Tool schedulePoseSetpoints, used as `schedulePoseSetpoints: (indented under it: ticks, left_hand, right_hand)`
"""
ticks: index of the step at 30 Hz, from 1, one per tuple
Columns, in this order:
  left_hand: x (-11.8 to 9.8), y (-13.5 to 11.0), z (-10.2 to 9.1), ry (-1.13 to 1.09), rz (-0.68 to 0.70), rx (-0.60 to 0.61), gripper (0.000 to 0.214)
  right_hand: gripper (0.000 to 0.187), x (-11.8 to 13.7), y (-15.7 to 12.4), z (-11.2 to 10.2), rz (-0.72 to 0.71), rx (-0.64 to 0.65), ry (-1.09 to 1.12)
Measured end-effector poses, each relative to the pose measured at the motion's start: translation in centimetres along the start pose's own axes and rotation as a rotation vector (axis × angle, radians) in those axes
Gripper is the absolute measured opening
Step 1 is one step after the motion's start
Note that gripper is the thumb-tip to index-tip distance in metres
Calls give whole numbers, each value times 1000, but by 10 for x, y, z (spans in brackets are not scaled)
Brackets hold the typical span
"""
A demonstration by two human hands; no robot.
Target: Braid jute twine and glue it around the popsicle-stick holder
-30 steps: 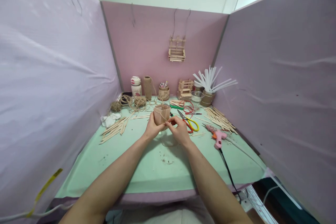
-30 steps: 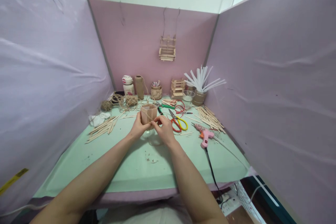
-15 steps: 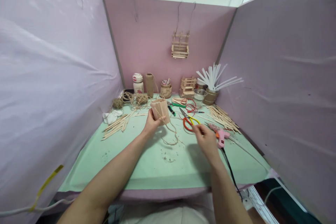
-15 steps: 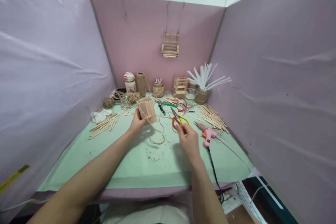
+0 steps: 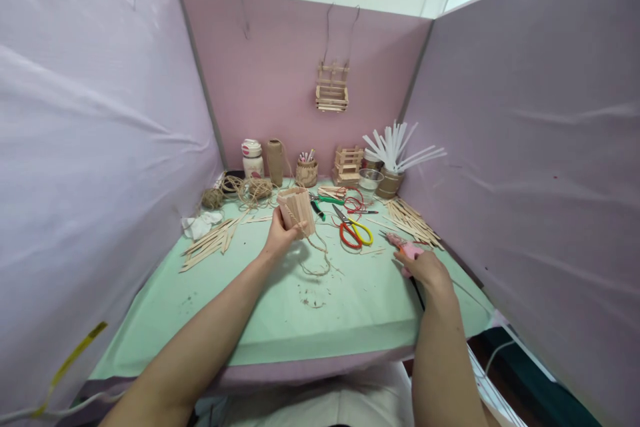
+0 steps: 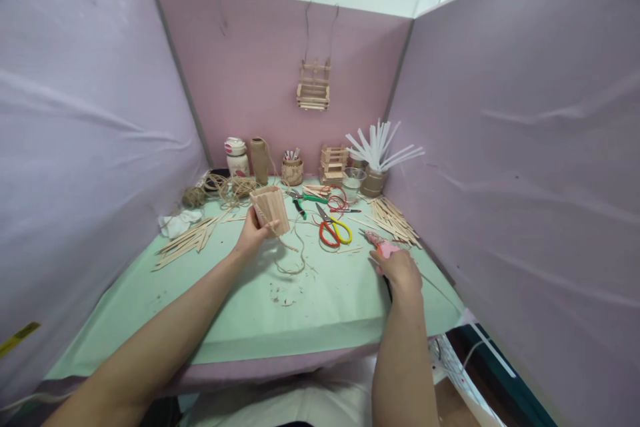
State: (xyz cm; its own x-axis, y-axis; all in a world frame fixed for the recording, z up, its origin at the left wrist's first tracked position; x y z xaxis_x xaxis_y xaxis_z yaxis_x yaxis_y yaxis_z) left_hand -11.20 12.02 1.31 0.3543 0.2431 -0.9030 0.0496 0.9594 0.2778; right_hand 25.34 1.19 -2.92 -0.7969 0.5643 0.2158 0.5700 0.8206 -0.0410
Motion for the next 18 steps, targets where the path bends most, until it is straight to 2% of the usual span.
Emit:
schedulePoseSetpoints:
  ticks: [4, 7, 9, 12, 14, 16, 18]
  left_hand:
    - [-1, -1, 5, -57, -5, 28, 67]
    - [-1, -2, 6, -78, 6, 43, 68]
    - [1, -2, 6, -101, -1, 54, 69]
    - [7, -1, 7, -128, -38, 81, 70]
    - [11, -2, 8, -120, -61, 93, 71]
    - [14, -2, 7, -104, -73, 93, 70]
    - [15, -3, 7, -92, -73, 91, 69]
  right_hand:
    - [32, -6, 0, 8, -12, 14, -1]
    - [23, -12, -3, 3, 73, -32, 18]
    - [19, -12, -8, 0, 132, -49, 105]
    - [19, 3, -18, -5, 102, -41, 440]
    - [30, 20, -28, -14, 37, -87, 675]
    - [33, 34, -42, -31, -22, -213, 732]
    - [28, 48, -58, -46, -60, -325, 707]
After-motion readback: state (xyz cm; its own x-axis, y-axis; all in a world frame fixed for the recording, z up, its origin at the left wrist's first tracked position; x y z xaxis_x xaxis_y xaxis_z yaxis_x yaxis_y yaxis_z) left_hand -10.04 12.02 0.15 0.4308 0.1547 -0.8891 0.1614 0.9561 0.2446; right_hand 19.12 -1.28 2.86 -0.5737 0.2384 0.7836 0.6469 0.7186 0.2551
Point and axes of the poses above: each hand's wrist, its own y-axis towards the middle knuckle, its own z-axis out of the palm, x = y × z, the point moved 8 cm from there along y, towards the middle knuckle, and after that the axes turned 14 degrees about -y, right-handed, at the moved point
